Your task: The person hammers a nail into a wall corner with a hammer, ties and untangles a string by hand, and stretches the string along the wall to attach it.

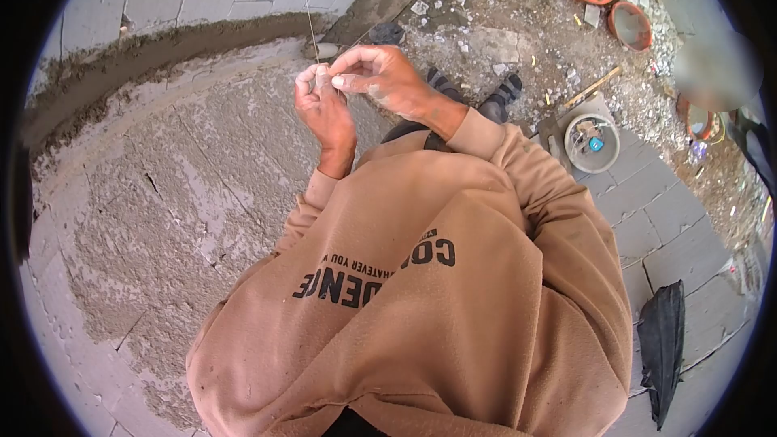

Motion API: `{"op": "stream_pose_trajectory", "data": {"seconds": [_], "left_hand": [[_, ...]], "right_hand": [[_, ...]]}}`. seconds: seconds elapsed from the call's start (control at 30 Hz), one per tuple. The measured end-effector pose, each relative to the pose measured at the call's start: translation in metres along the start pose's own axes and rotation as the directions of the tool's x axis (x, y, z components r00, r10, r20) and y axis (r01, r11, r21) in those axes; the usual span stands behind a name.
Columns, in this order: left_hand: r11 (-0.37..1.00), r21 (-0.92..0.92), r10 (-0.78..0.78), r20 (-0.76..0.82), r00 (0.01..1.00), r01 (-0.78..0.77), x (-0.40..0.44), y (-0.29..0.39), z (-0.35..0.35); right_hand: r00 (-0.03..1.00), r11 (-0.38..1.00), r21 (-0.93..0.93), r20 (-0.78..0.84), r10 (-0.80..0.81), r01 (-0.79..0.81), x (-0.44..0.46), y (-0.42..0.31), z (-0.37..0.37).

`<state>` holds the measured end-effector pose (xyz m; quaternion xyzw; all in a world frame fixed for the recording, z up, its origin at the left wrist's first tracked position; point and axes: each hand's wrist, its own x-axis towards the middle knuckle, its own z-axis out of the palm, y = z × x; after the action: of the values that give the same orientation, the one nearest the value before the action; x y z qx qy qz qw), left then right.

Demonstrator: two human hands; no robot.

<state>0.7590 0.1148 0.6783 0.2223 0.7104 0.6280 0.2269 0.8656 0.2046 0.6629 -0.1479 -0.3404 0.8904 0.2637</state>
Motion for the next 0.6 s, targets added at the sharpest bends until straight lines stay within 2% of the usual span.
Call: {"op": "stream_pose_trajectory", "data": {"seconds": [0.03, 0.07, 0.13, 0.23, 0.37, 0.43, 0.57, 0.6], "left_hand": [[0.999, 0.010, 0.040, -0.004, 0.999, -0.040, 0.000, -0.003, 0.000], [0.997, 0.021, 0.081, -0.008, 0.997, -0.080, 0.001, -0.003, 0.000], [0.998, 0.043, 0.049, -0.005, 0.999, -0.049, -0.001, 0.000, -0.002], [0.997, 0.046, 0.060, 0.019, 0.998, -0.061, -0.005, 0.005, -0.004], [0.988, 0.096, 0.119, 0.039, 0.992, -0.122, -0.004, 0.000, -0.010], [0.996, 0.072, 0.045, 0.044, 0.998, -0.048, -0.005, 0.000, -0.010], [1.000, 0.026, -0.006, 0.040, 0.999, 0.005, -0.008, 0.002, -0.008], [1.000, 0.016, 0.003, 0.036, 0.999, -0.003, -0.008, 0.002, -0.007]], "right_hand": [[0.998, 0.992, 0.107, 0.002, 0.060, -0.060, -0.002, 0.000, 0.000], [0.998, 0.994, 0.098, -0.029, 0.058, -0.055, -0.003, 0.001, -0.001], [0.995, 0.996, 0.079, -0.089, 0.054, -0.047, -0.006, 0.007, -0.003], [0.975, 0.923, -0.319, 0.008, -0.223, 0.214, -0.006, 0.020, -0.014], [0.991, 0.993, -0.004, -0.060, -0.121, 0.121, -0.006, 0.005, -0.015], [0.991, 0.992, 0.111, -0.123, -0.048, 0.062, 0.002, 0.004, -0.023], [0.996, 0.988, 0.154, -0.085, -0.010, 0.023, 0.008, -0.006, -0.021], [0.991, 0.994, 0.103, -0.129, -0.028, 0.041, 0.010, -0.007, -0.019]]}}
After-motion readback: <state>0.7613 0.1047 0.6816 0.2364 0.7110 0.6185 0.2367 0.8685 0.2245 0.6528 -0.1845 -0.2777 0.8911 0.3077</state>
